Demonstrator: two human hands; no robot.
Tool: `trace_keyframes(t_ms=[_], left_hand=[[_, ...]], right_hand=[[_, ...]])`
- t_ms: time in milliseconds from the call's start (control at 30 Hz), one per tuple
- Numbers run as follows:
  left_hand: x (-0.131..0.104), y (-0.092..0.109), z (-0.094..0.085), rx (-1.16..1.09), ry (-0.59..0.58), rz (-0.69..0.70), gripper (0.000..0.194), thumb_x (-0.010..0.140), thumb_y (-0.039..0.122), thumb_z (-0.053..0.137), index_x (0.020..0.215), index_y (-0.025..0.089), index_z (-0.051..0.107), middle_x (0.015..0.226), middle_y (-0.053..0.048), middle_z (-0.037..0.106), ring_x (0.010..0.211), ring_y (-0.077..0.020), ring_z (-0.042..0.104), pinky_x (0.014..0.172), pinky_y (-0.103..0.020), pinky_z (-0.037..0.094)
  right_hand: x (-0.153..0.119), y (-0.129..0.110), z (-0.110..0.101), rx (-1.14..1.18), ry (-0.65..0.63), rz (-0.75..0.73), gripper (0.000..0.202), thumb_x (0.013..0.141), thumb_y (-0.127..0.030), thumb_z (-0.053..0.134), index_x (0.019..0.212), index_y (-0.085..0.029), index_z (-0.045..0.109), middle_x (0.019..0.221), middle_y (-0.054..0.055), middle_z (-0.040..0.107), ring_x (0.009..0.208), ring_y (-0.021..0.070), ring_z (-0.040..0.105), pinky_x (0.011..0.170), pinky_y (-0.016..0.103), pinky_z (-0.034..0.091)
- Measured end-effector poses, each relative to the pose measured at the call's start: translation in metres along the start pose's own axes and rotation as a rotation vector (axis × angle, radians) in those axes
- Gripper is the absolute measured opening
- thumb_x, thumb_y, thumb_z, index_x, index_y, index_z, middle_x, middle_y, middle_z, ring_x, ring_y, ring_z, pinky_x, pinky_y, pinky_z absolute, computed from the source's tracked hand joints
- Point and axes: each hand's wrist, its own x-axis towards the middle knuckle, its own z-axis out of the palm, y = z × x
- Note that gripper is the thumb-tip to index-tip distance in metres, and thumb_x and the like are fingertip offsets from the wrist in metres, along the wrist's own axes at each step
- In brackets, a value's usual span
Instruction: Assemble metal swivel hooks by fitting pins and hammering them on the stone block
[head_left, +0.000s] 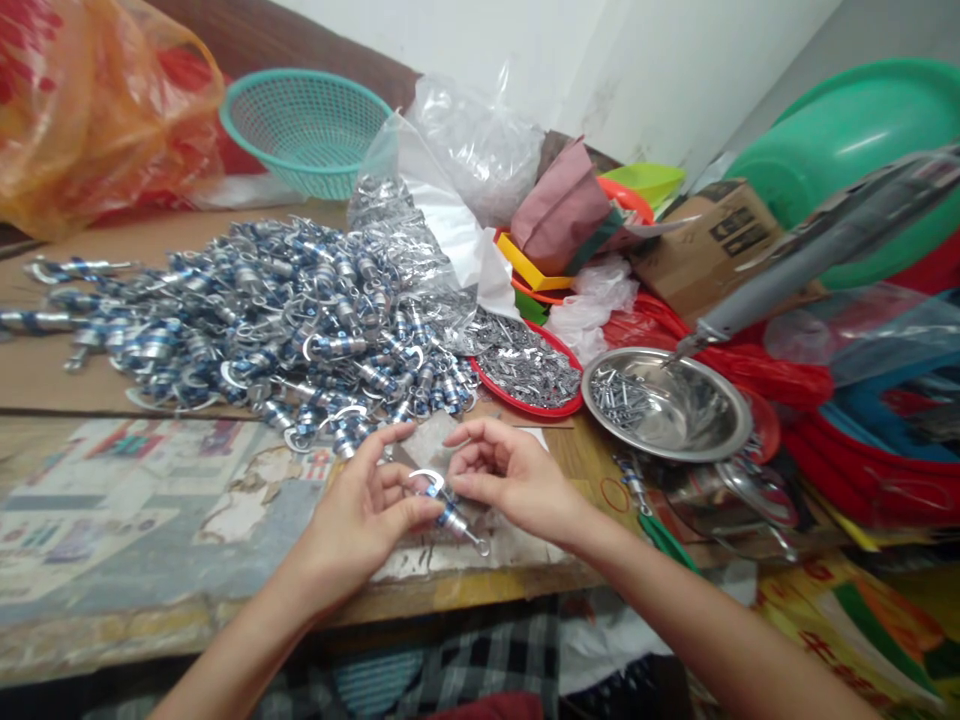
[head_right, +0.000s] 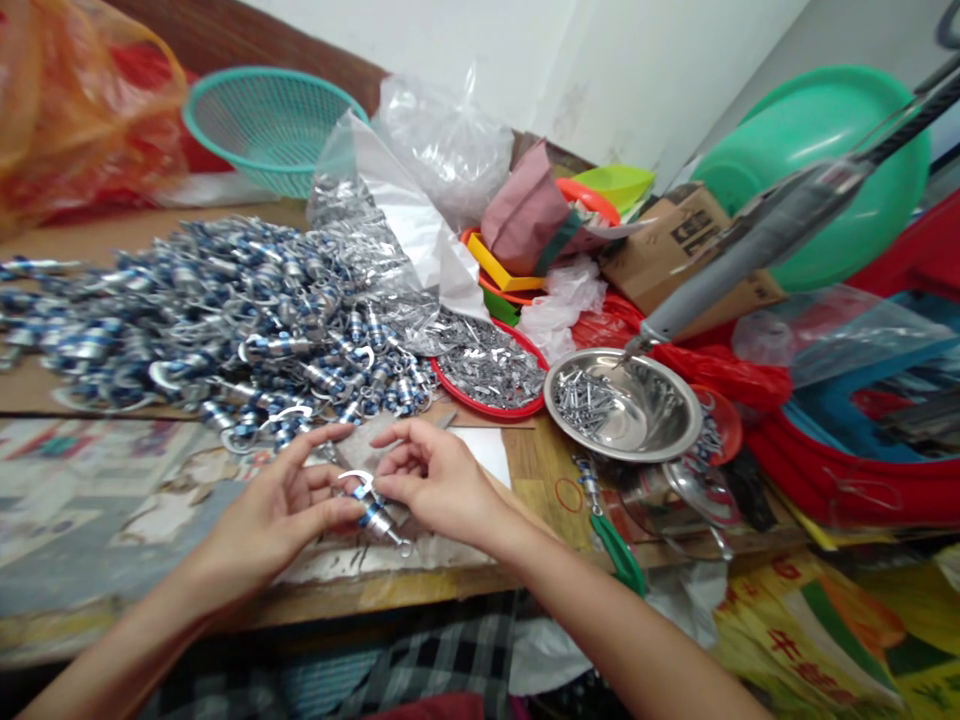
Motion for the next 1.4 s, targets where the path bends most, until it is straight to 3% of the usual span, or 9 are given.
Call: trace_keyframes(t_ms=[200, 400, 600, 733, 800, 900, 1100, 1233, 1400], left_hand=[[0.000, -0.003, -0.002, -0.005, -0.012, 0.001, 0.072, 0.057, 0.018, 0.072, 0.118, 0.019, 0.034, 0.061, 0.007, 0.060, 0.062, -0.0145, 0.063, 0.062, -0.028, 0.053], [0.000, -0.003, -0.002, -0.008, 0.000, -0.010, 0.072, 0.057, 0.018, 0.073, 0.118, 0.020, 0.034, 0.063, 0.006, 0.061, 0.063, -0.0157, 0.064, 0.061, -0.028, 0.053], [-0.001, -0.001, 0.000, 0.011, 0.017, -0.037, 0.071, 0.057, 0.020, 0.074, 0.117, 0.020, 0.036, 0.067, 0.005, 0.061, 0.065, -0.0182, 0.065, 0.063, -0.034, 0.055], [-0.001, -0.001, -0.001, 0.027, 0.027, -0.042, 0.073, 0.056, 0.022, 0.075, 0.118, 0.020, 0.036, 0.070, 0.004, 0.062, 0.066, -0.0189, 0.066, 0.063, -0.033, 0.055], [-0.001, -0.001, -0.001, 0.041, 0.027, -0.040, 0.073, 0.057, 0.023, 0.075, 0.118, 0.021, 0.036, 0.070, 0.004, 0.062, 0.066, -0.0186, 0.066, 0.062, -0.032, 0.055], [-0.001, -0.001, -0.001, 0.054, 0.025, -0.037, 0.074, 0.057, 0.023, 0.075, 0.119, 0.020, 0.036, 0.069, 0.004, 0.061, 0.064, -0.0171, 0.065, 0.060, -0.030, 0.055], [-0.001, 0.000, -0.002, 0.037, 0.015, -0.018, 0.075, 0.058, 0.023, 0.076, 0.120, 0.020, 0.034, 0.065, 0.006, 0.060, 0.060, -0.0146, 0.063, 0.058, -0.028, 0.055], [-0.001, -0.001, -0.002, 0.036, 0.021, -0.004, 0.078, 0.057, 0.023, 0.077, 0.121, 0.019, 0.033, 0.064, 0.005, 0.061, 0.057, -0.0134, 0.062, 0.056, -0.026, 0.054], [-0.002, 0.000, -0.001, 0.025, 0.038, -0.005, 0.079, 0.056, 0.023, 0.078, 0.121, 0.019, 0.034, 0.063, 0.006, 0.062, 0.056, -0.0129, 0.062, 0.055, -0.026, 0.054]], right_hand=[[0.005, 0.001, 0.006, -0.042, -0.010, 0.019, 0.036, 0.063, -0.007, 0.063, 0.097, -0.017, 0.061, 0.067, -0.003, 0.064, 0.061, 0.0098, 0.058, 0.056, 0.021, 0.044], [0.005, 0.011, 0.015, -0.288, 0.173, -0.257, 0.025, 0.066, -0.015, 0.068, 0.091, -0.021, 0.070, 0.085, 0.002, 0.066, 0.056, 0.0082, 0.051, 0.052, 0.022, 0.043], [-0.017, 0.025, -0.038, -0.678, 0.432, -0.269, 0.026, 0.079, -0.027, 0.060, 0.105, -0.021, 0.062, 0.100, 0.006, 0.061, 0.085, 0.0174, 0.058, 0.071, 0.030, 0.047], [-0.033, 0.046, -0.069, -1.037, 0.211, -0.024, 0.027, 0.081, -0.030, 0.057, 0.106, -0.019, 0.060, 0.096, 0.007, 0.062, 0.089, 0.0227, 0.059, 0.078, 0.036, 0.045], [-0.039, 0.047, -0.069, -1.042, 0.232, -0.005, 0.022, 0.084, -0.028, 0.053, 0.102, -0.018, 0.059, 0.092, 0.007, 0.062, 0.085, 0.0216, 0.060, 0.075, 0.035, 0.046], [-0.051, 0.030, -0.058, -0.961, 0.328, -0.119, 0.020, 0.083, -0.025, 0.055, 0.102, -0.018, 0.057, 0.095, 0.006, 0.062, 0.085, 0.0202, 0.060, 0.073, 0.032, 0.048], [-0.083, -0.005, -0.034, -0.912, 0.266, -0.478, 0.047, 0.086, -0.011, 0.047, 0.130, -0.028, 0.045, 0.111, 0.006, 0.061, 0.098, 0.0184, 0.060, 0.081, 0.029, 0.049], [-0.090, 0.001, -0.026, -1.063, 0.111, -0.430, 0.056, 0.085, -0.004, 0.040, 0.136, -0.027, 0.039, 0.098, 0.007, 0.064, 0.081, 0.0183, 0.063, 0.066, 0.029, 0.052], [-0.092, 0.011, -0.023, -1.021, 0.162, -0.458, 0.054, 0.085, -0.004, 0.040, 0.134, -0.025, 0.042, 0.099, 0.007, 0.065, 0.086, 0.0177, 0.062, 0.072, 0.029, 0.052]])
